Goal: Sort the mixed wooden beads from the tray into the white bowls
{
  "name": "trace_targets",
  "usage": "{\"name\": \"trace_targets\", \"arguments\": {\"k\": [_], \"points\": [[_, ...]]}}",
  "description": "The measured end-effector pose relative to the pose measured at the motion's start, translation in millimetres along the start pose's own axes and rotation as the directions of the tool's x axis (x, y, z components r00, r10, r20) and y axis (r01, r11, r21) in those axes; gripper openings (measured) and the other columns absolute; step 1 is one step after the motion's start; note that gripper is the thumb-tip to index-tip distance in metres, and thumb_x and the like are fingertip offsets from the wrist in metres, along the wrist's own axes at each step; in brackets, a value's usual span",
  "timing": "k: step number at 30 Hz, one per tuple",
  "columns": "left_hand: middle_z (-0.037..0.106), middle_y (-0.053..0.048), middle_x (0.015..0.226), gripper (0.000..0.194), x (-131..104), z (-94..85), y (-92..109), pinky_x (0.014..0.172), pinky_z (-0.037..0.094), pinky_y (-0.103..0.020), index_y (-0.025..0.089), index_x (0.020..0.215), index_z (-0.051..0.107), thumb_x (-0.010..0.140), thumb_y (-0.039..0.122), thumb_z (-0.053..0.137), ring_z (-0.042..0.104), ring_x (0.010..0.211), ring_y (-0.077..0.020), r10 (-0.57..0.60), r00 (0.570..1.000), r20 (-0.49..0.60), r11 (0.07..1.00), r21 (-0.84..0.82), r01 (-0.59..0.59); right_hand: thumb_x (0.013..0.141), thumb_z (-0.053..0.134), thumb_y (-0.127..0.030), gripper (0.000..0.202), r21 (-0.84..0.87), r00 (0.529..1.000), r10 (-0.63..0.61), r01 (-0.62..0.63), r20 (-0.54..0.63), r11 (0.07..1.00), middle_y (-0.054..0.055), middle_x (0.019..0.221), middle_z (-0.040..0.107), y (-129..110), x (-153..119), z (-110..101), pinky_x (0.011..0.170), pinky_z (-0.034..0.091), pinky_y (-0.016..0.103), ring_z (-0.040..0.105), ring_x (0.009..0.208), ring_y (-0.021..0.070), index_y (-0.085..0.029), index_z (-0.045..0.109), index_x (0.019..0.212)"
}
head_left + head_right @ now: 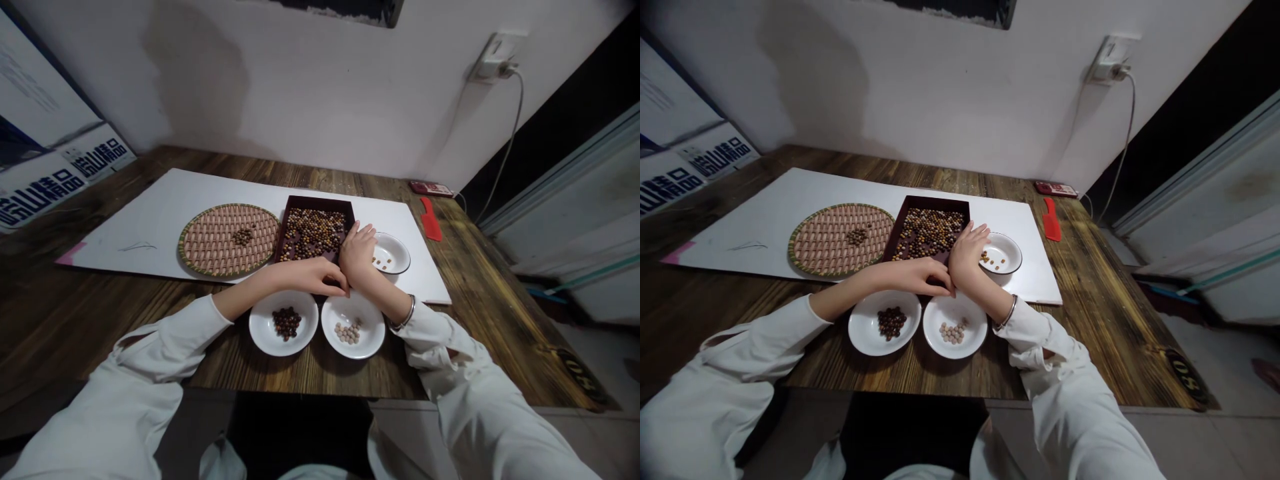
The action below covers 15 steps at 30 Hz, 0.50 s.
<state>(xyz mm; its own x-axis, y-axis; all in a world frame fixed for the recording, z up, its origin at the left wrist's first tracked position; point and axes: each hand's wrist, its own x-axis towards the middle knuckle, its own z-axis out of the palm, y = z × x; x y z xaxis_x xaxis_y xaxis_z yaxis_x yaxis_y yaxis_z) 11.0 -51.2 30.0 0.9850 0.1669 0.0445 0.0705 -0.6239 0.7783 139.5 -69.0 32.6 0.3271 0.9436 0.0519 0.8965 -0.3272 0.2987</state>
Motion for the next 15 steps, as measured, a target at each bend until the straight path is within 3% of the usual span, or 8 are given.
{"name": "trace_targets", "arguments": {"k": [15], "points": [[0.075,-0.007,0.100,0.024,0.1,-0.6,1.0,0.081,0.047,-0.022,0.015,0.102,0.074,0.091,0.029,0.058,0.068,0.089,-0.0142,-0.010,1.000,0.010,1.000,0.022,0.010,0.095,0.018,-0.003,0.058,0.045,1.000,-0.004,0.004,-0.005,0.999,0.035,0.151,0.031,-1.3,1.8,3.4,0.102,0.044,0.049,0.037,0.142,0.0382,0.007,0.021,0.152]]}}
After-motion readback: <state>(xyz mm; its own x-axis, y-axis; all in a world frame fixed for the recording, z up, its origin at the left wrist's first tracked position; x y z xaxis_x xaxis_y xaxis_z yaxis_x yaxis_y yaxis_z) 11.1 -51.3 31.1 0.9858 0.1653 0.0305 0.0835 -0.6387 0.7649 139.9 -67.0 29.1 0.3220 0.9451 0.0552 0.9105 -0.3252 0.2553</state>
